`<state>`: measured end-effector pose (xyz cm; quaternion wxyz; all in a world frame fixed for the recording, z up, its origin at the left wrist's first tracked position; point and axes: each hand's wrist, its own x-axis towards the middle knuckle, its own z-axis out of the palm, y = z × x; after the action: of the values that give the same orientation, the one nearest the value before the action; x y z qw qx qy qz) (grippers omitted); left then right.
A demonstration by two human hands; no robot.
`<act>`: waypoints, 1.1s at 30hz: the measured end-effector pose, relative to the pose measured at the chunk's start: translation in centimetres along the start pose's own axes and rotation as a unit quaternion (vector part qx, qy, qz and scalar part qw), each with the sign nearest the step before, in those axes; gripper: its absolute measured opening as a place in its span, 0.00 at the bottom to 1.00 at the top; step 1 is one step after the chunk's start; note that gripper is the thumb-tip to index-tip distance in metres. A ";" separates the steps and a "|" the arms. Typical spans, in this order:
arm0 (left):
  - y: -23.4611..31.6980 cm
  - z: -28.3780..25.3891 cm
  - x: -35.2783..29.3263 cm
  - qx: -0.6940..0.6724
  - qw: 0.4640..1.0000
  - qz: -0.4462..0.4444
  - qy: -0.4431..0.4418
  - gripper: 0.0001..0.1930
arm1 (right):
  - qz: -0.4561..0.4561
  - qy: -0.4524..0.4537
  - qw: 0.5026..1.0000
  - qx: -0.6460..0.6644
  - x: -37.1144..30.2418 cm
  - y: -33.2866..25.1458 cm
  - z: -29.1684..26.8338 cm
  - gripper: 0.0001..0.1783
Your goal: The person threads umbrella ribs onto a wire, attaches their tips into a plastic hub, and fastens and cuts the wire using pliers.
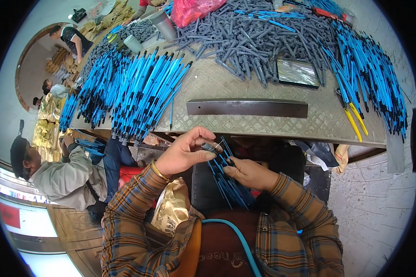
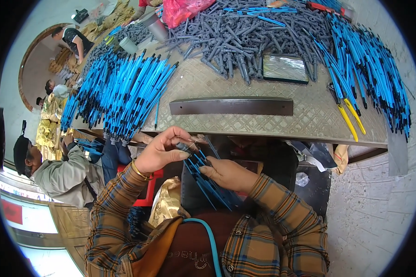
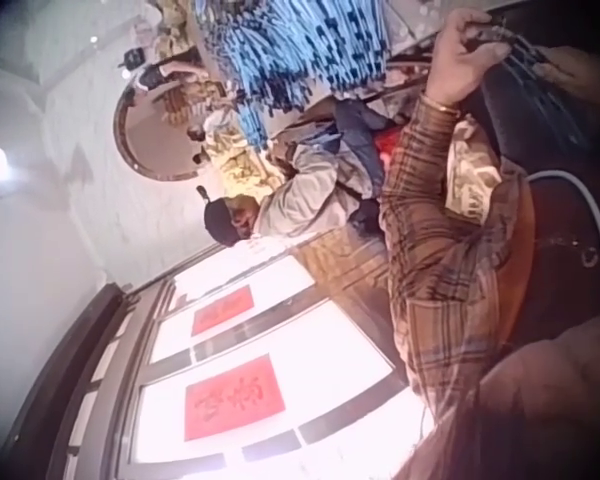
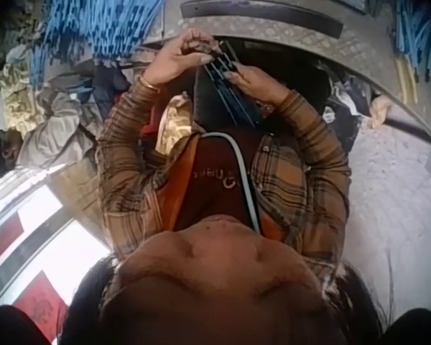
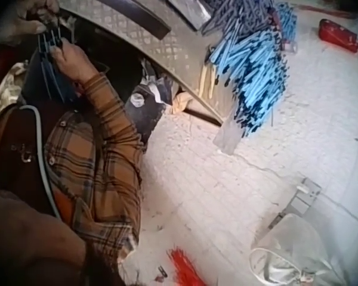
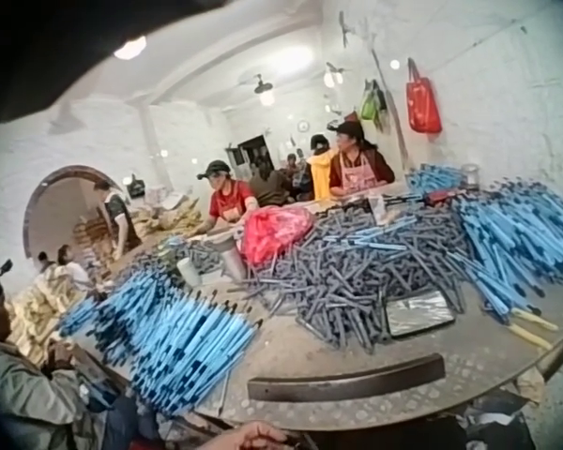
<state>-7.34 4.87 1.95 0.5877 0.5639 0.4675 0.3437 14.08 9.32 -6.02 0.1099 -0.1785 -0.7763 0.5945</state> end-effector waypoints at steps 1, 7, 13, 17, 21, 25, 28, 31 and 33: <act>0.1 0.0 0.1 -0.006 1.000 -0.009 0.002 0.19 | -0.009 0.029 0.999 0.036 0.1 0.3 0.5 0.21; 0.2 -0.2 0.5 -0.009 0.999 -0.034 0.005 0.19 | 0.009 0.062 0.987 0.147 0.4 0.5 1.2 0.20; 0.1 -0.4 0.5 0.008 1.000 -0.027 -0.002 0.19 | 0.038 0.015 0.979 0.198 0.8 1.2 1.3 0.21; 0.1 -0.5 0.6 0.017 0.999 -0.036 -0.006 0.19 | 0.067 -0.026 0.971 0.227 0.9 1.4 1.0 0.22; -0.2 -0.6 0.6 0.028 0.999 -0.045 -0.004 0.18 | 0.070 -0.046 0.965 0.248 1.2 2.2 1.2 0.23; -0.3 -0.7 0.7 0.022 0.999 -0.041 -0.003 0.18 | 0.068 -0.039 0.968 0.238 1.3 2.6 1.6 0.24; -0.3 -0.7 0.7 0.026 0.999 -0.040 -0.008 0.17 | 0.059 -0.010 0.974 0.217 1.3 2.8 2.1 0.24; -0.5 -0.9 0.7 0.012 0.999 -0.048 -0.014 0.17 | 0.019 0.032 0.987 0.154 1.5 3.1 2.5 0.24; -0.6 -0.9 0.7 0.007 0.999 -0.046 -0.013 0.17 | 0.017 0.048 0.988 0.143 1.2 2.9 2.6 0.24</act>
<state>-8.03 5.78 1.35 0.6051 0.5500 0.4878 0.3056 12.38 8.16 -9.59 0.1613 -0.2024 -0.6740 0.6919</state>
